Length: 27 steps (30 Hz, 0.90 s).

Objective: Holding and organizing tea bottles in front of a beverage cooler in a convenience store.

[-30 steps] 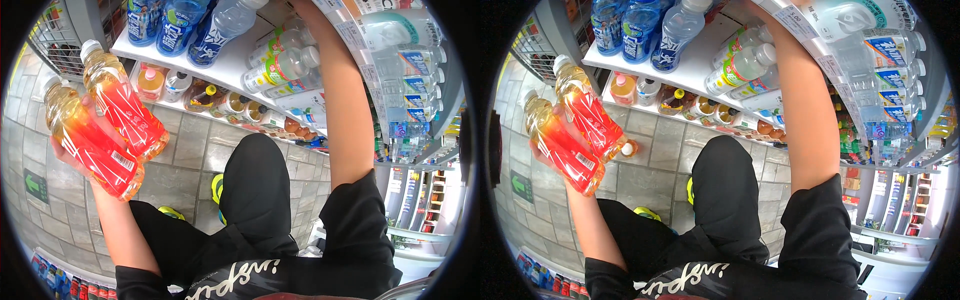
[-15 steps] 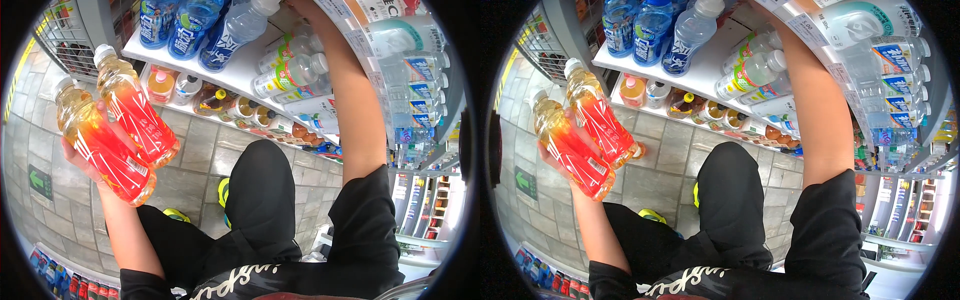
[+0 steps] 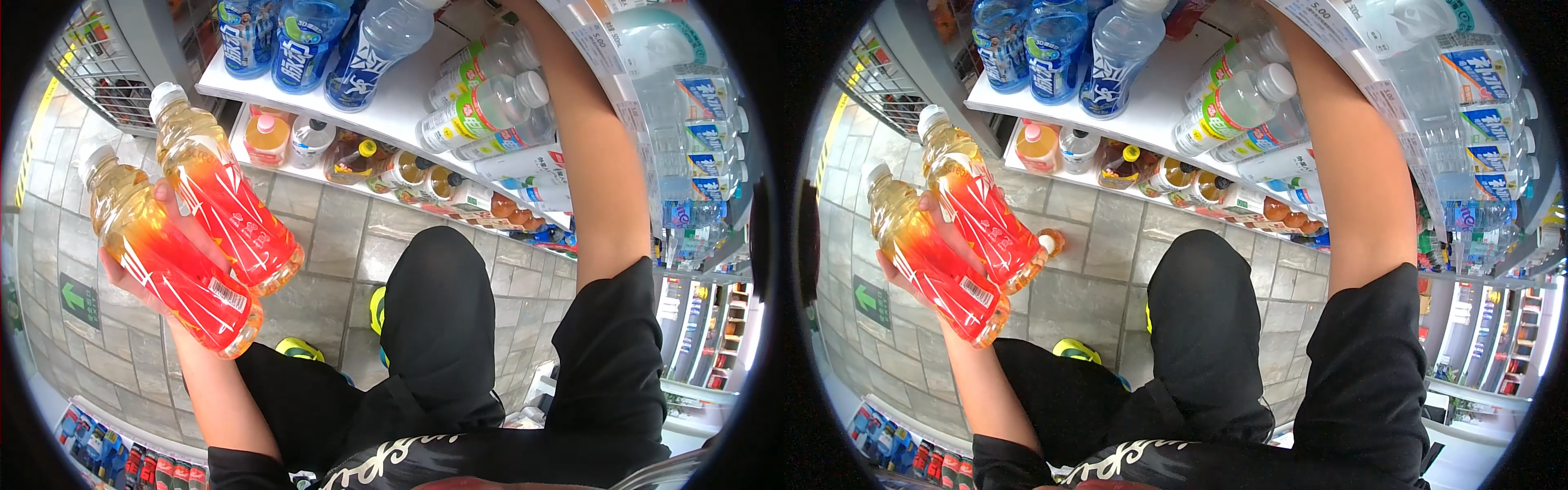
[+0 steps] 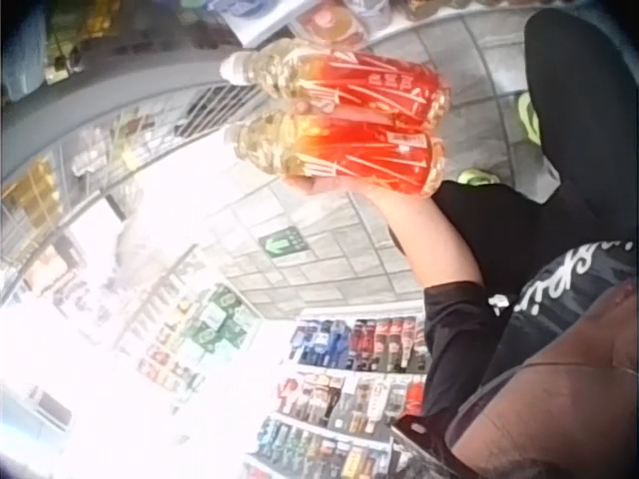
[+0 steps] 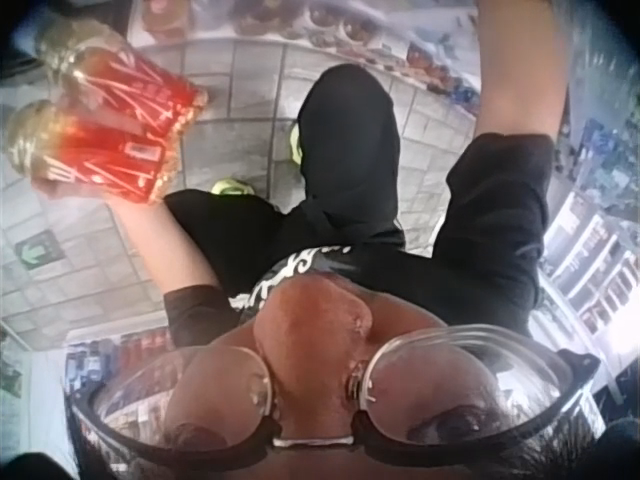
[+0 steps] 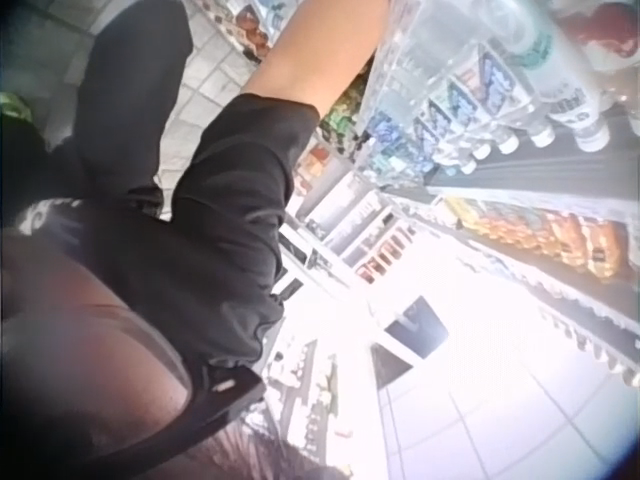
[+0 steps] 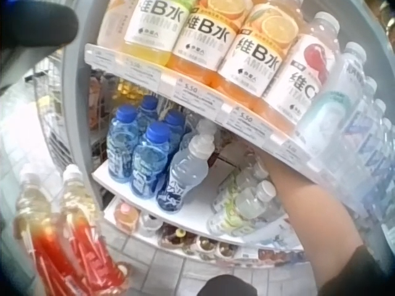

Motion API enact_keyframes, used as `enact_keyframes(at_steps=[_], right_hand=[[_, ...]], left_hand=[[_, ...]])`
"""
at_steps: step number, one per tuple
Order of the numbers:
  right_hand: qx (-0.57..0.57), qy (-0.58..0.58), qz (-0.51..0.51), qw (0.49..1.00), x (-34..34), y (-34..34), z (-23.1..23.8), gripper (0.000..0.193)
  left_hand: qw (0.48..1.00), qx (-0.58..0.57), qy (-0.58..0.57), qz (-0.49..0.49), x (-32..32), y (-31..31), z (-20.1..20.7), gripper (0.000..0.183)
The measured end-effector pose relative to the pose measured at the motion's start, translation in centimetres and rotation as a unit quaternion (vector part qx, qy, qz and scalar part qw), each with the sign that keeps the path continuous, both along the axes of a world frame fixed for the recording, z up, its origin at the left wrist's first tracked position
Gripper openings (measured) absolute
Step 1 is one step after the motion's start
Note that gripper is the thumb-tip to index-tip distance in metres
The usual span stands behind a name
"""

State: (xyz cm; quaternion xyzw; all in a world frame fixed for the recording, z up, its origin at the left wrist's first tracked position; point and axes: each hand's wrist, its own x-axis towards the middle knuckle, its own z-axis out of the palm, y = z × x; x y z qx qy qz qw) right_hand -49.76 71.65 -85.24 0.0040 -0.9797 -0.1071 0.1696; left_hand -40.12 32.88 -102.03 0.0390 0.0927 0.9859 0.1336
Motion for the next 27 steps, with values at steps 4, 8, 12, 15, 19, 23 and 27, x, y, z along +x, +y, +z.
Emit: enact_keyframes(at_steps=[4, 8, 12, 15, 19, 23, 27], right_hand=[[0.002, 0.002, 0.002, 1.000, 0.6, 0.2, 0.0, 0.054], [0.002, 0.002, 0.007, 1.000, 0.9, 0.1, 0.0, 0.055], [0.002, 0.001, 0.006, 1.000, 1.4, 0.2, -0.2, 0.055], [0.009, 0.006, 0.006, 1.000, 2.1, 0.2, 0.0, 0.055], [0.024, 0.015, 0.004, 1.000, 3.1, 0.0, -0.1, 0.055], [0.039, 0.026, 0.011, 0.999, 4.0, -0.9, -0.7, 0.056], [0.074, 0.053, 0.008, 0.996, 5.8, -1.3, -0.2, 0.056]], left_hand=[[0.998, -0.036, -0.042, 0.013, 0.3, 0.3, 0.0, 0.078], [0.997, -0.055, 0.017, -0.045, -0.2, -1.1, -1.4, 0.079], [0.998, -0.057, -0.039, -0.008, 0.3, 0.1, -0.6, 0.075], [0.998, -0.039, -0.030, -0.030, 0.2, 0.3, -0.3, 0.074], [0.999, -0.034, -0.025, -0.027, 0.0, 0.3, -0.7, 0.074], [0.998, -0.054, -0.042, -0.008, -0.2, -0.6, -0.6, 0.073], [0.998, -0.016, -0.041, -0.034, -0.6, -0.1, -0.5, 0.072]])
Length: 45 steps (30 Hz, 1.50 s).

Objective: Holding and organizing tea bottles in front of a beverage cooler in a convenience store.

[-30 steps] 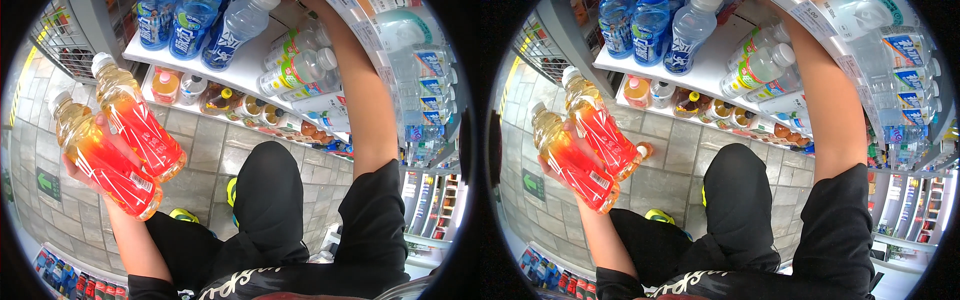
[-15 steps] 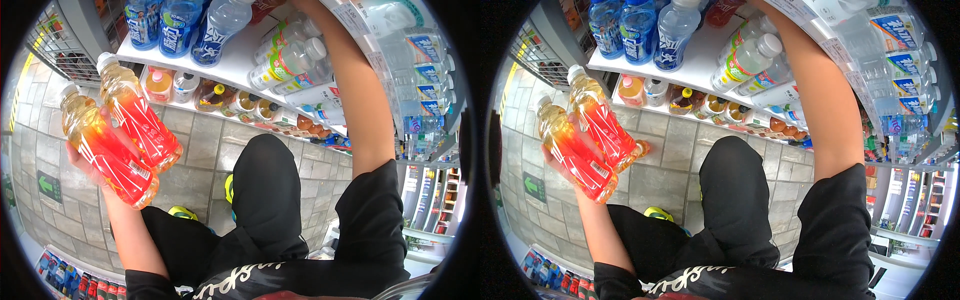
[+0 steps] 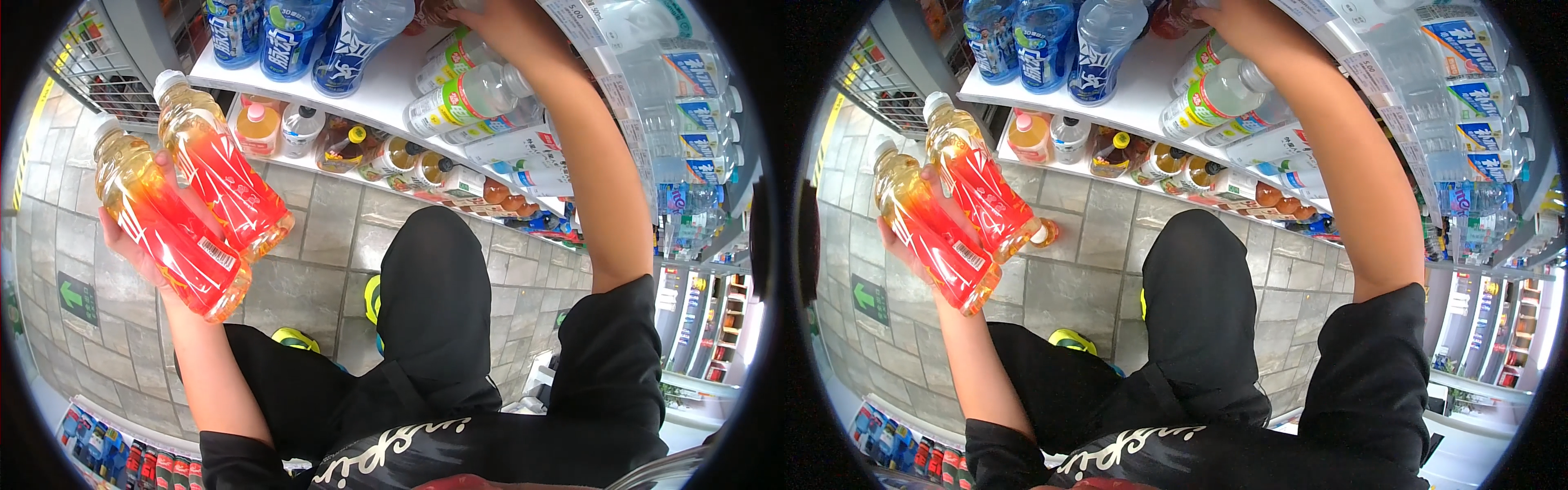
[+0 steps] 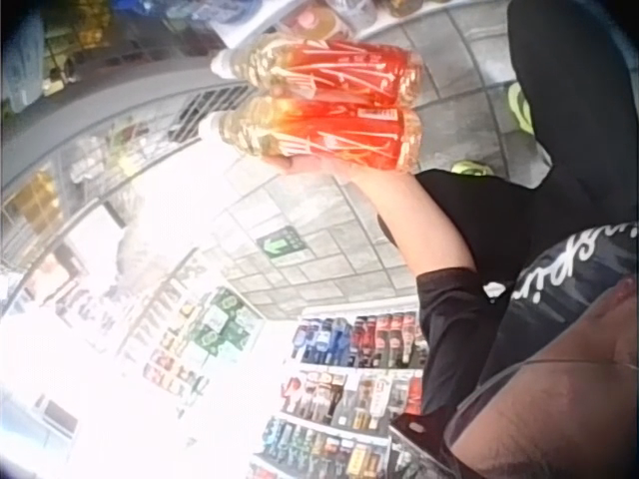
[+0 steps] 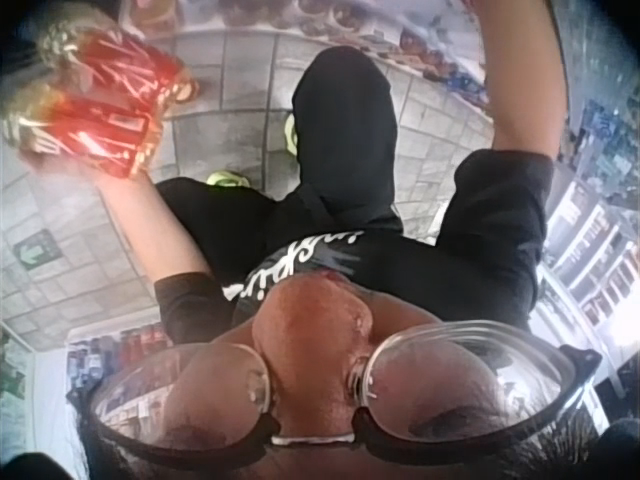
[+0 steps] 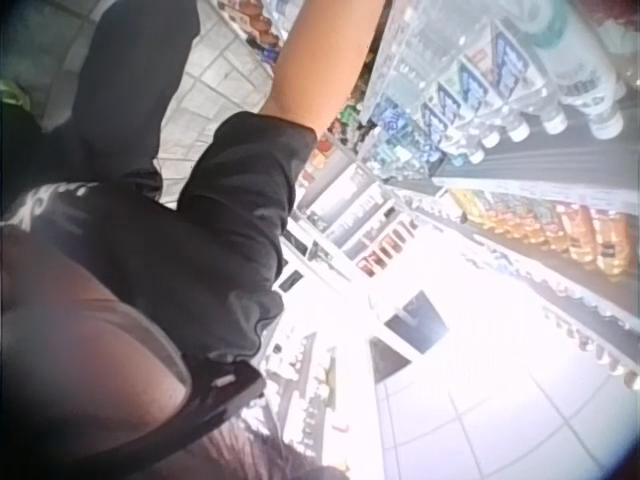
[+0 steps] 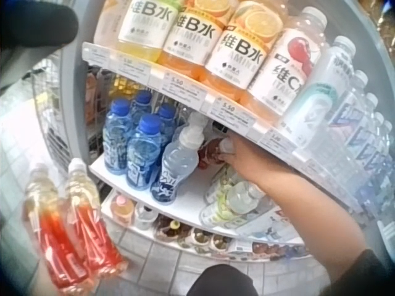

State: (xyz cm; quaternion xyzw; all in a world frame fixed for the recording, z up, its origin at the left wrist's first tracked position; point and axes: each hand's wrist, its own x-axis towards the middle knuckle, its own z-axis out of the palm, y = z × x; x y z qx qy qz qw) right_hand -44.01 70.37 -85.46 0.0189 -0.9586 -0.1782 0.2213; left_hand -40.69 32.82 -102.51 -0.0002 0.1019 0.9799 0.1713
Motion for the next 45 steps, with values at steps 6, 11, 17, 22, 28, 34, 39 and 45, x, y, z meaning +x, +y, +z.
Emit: enact_keyframes(at_steps=[6, 11, 17, 22, 28, 34, 39, 45], right_hand=[[-0.069, -0.060, -0.020, 0.996, -1.8, 1.2, 0.3, 0.064], [-0.075, -0.028, 0.012, 0.997, -2.3, 3.0, -0.9, 0.064], [-0.016, -0.029, -0.042, 0.999, -0.8, -0.6, -0.1, 0.064], [0.093, 0.021, -0.002, 0.995, 0.2, -1.4, 0.5, 0.065], [0.007, -0.142, -0.037, 0.989, 2.2, -2.4, 0.7, 0.059], [-0.013, -0.131, 0.043, 0.990, 5.3, -6.0, 1.5, 0.050], [-0.075, -0.059, 0.101, 0.990, 7.5, -5.1, -0.8, 0.033], [-0.200, -0.023, 0.064, 0.977, 11.0, -7.6, -0.6, 0.040]], left_hand=[[1.000, 0.002, 0.010, -0.005, -0.1, -0.2, -0.2, 0.073], [1.000, -0.006, 0.004, -0.001, -0.2, -0.2, -0.2, 0.075], [0.999, -0.034, -0.001, 0.005, -0.1, -0.3, 0.0, 0.076], [1.000, -0.022, -0.015, 0.003, -0.1, -0.6, -0.1, 0.075], [1.000, -0.015, 0.001, 0.004, -0.6, -0.9, -0.6, 0.076], [0.999, -0.029, -0.012, 0.014, -0.9, -0.9, -0.6, 0.075], [1.000, 0.002, -0.015, 0.007, -1.2, -1.2, -0.7, 0.072], [1.000, -0.009, -0.001, 0.026, -1.8, -2.2, -1.8, 0.072]])
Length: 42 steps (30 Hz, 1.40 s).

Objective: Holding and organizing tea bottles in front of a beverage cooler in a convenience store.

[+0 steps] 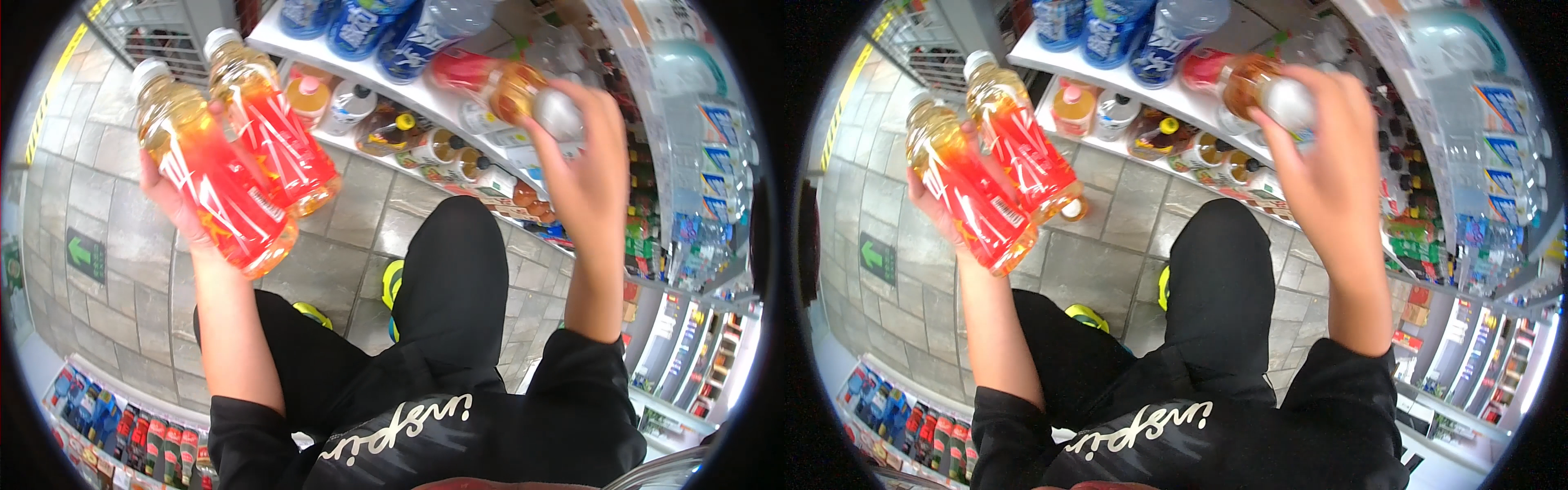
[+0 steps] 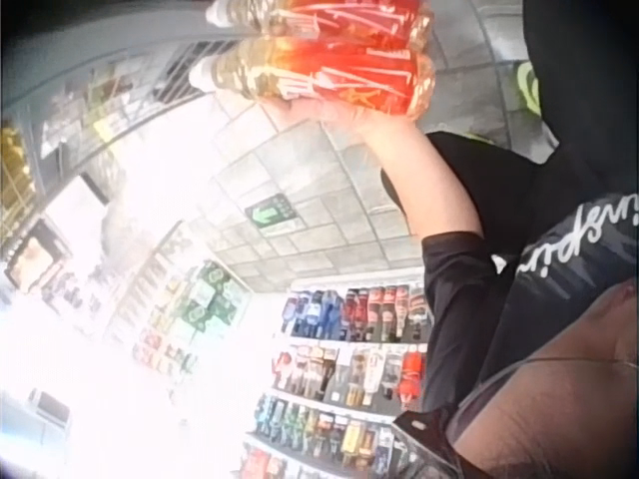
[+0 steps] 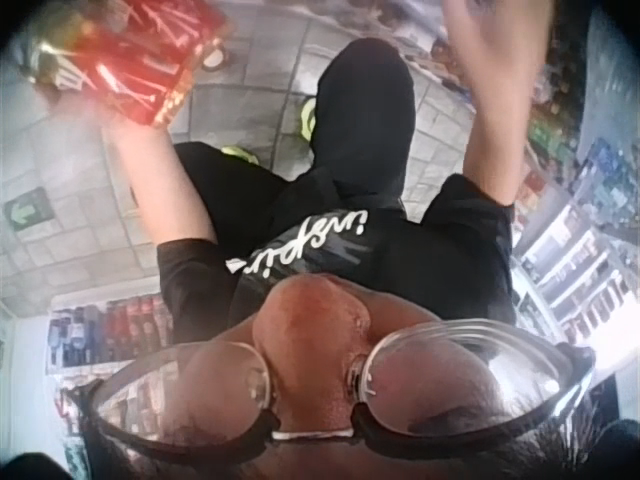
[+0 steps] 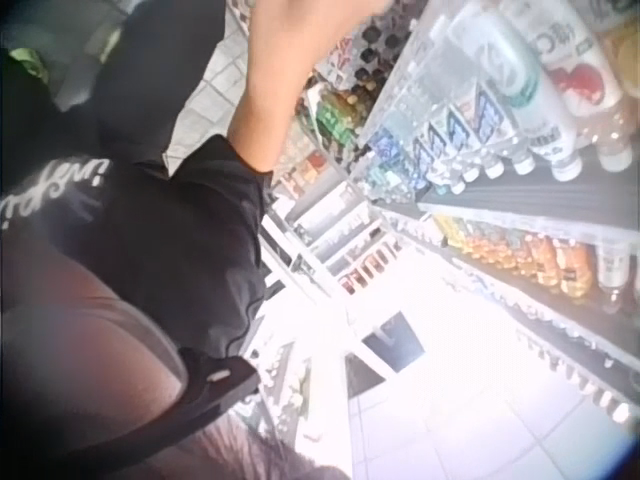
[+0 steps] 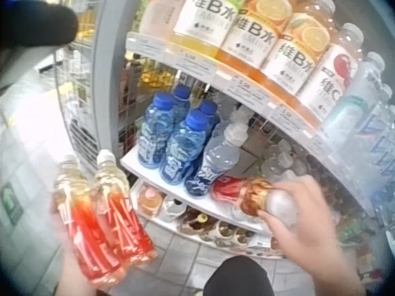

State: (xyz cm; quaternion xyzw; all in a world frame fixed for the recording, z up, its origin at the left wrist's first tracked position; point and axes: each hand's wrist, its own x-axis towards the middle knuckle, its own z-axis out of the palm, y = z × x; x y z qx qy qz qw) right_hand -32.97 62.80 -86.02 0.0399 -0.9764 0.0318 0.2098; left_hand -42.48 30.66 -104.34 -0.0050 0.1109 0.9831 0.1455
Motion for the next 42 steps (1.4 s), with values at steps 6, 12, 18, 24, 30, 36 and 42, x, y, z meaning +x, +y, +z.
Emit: enact_keyframes(at_steps=[6, 12, 18, 24, 30, 36, 42], right_hand=[[-0.344, -0.028, -0.033, 0.938, 7.1, -1.9, 1.9, 0.035], [-0.550, -0.056, 0.033, 0.833, 5.8, -1.3, -3.3, 0.050], [-0.821, -0.170, 0.061, 0.542, -3.2, -6.9, -9.0, 0.070], [-0.844, -0.204, 0.050, 0.494, -4.7, -8.2, -11.0, 0.049], [-0.868, -0.211, 0.006, 0.450, -3.3, -8.2, -11.6, 0.055], [-0.914, -0.223, 0.065, 0.333, -3.0, -7.6, -12.4, 0.070], [-0.912, -0.270, 0.127, 0.283, -2.5, -7.3, -11.0, 0.069]], left_hand=[[1.000, -0.002, -0.003, 0.029, -0.3, -0.2, 0.3, 0.067], [1.000, 0.027, 0.003, 0.016, -0.4, 0.3, 1.1, 0.068], [0.998, -0.003, 0.040, 0.043, -0.8, 0.6, 0.1, 0.073], [0.992, 0.011, 0.120, 0.026, -0.9, 1.2, 0.3, 0.080], [0.994, -0.052, 0.077, 0.058, 0.0, 2.0, 0.8, 0.082], [0.992, -0.057, 0.111, 0.027, 0.5, 2.9, -0.3, 0.082], [0.997, -0.044, 0.061, 0.000, -0.6, 3.3, 1.0, 0.080]])
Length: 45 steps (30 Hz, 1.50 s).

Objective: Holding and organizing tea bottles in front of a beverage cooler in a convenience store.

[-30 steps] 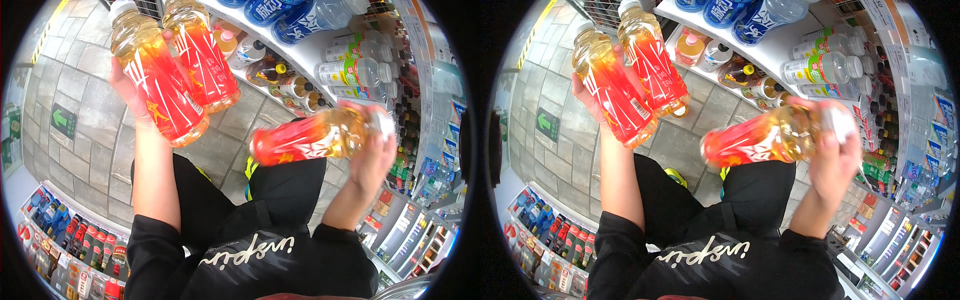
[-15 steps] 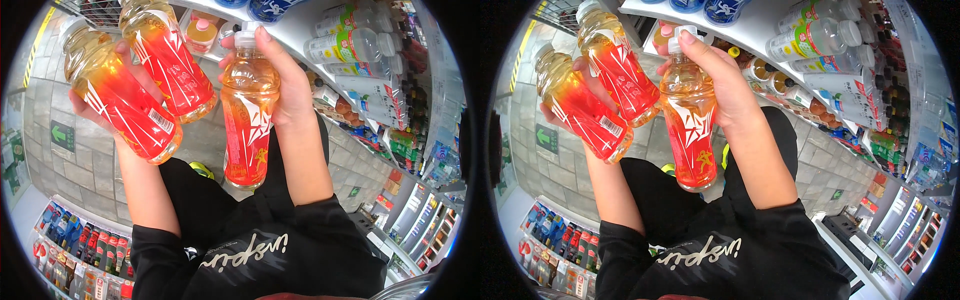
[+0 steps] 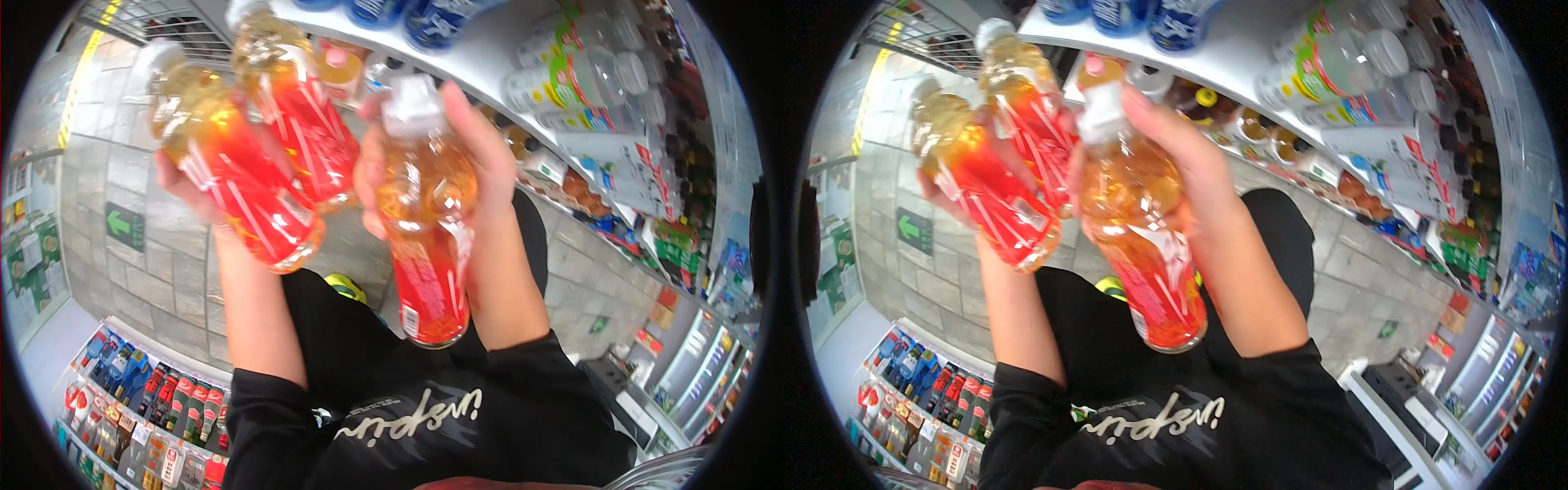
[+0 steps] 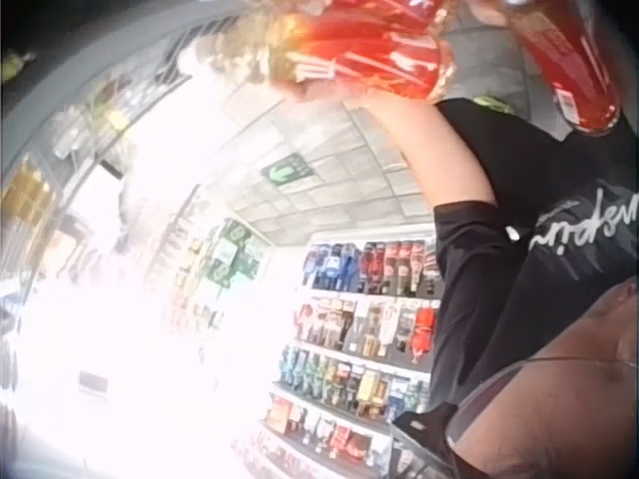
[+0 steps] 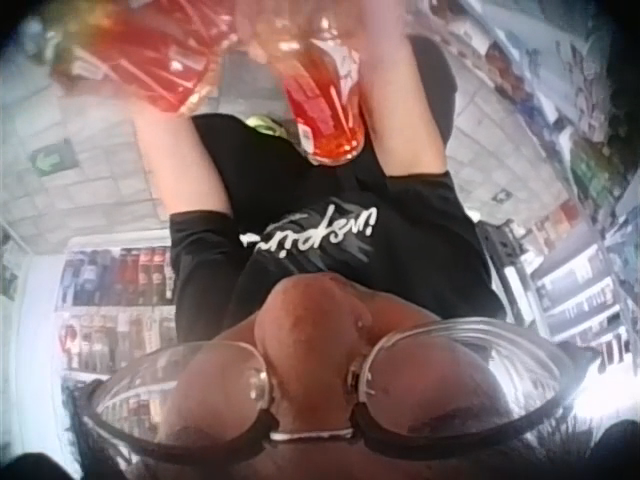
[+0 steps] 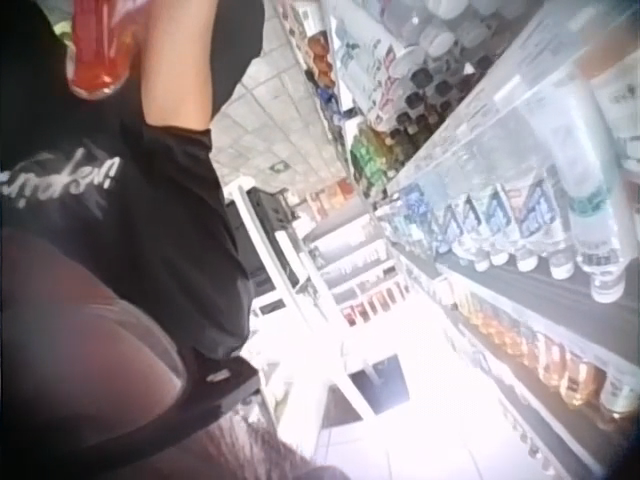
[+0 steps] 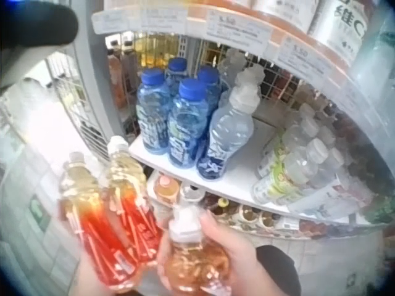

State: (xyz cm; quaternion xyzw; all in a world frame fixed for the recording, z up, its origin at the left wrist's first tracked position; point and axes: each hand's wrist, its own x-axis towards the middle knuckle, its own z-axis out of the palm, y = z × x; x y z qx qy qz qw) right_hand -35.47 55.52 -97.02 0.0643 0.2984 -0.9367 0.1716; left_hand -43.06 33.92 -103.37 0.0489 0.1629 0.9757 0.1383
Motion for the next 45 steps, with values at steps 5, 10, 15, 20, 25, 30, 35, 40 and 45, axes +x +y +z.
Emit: enact_keyframes(at_steps=[5, 10, 15, 20, 25, 30, 35, 40, 45], right_hand=[[-0.054, 0.001, 0.003, 0.999, 0.5, -0.3, -2.2, 0.057], [-0.137, -0.060, -0.059, 0.987, 0.3, -2.3, -0.1, 0.059], [-0.054, -0.070, -0.011, 0.996, 0.6, -2.2, -0.4, 0.062], [-0.051, -0.003, 0.035, 0.998, 0.4, -2.5, -0.2, 0.061], [-0.256, 0.013, 0.006, 0.967, 0.1, -1.9, -0.9, 0.063], [-0.178, 0.030, 0.027, 0.983, 1.1, -2.1, -2.3, 0.056], [-0.208, 0.042, 0.025, 0.977, -0.2, -3.7, -2.7, 0.070], [-0.263, 0.031, 0.085, 0.961, -0.9, -2.6, -3.5, 0.071], [-0.214, -0.053, 0.075, 0.973, -1.4, -1.9, -1.6, 0.069]], left_hand=[[0.986, -0.093, -0.113, 0.084, 0.7, 0.0, -0.4, 0.072], [0.998, -0.013, -0.059, -0.004, 0.9, -1.5, 0.0, 0.072], [0.994, -0.021, -0.109, -0.013, 1.1, -1.6, 2.5, 0.077], [0.990, -0.045, -0.114, 0.067, 0.8, -2.0, 2.7, 0.072], [0.998, 0.029, -0.050, 0.023, 0.4, -2.4, 1.0, 0.067], [0.992, 0.026, -0.117, 0.033, 0.5, -0.6, 0.5, 0.064], [0.989, -0.009, -0.120, 0.088, 0.6, -1.6, 1.1, 0.069], [0.993, -0.009, -0.048, 0.110, -0.1, -0.9, -0.4, 0.079], [0.993, -0.023, -0.026, 0.109, 0.5, 0.2, 0.8, 0.081]])
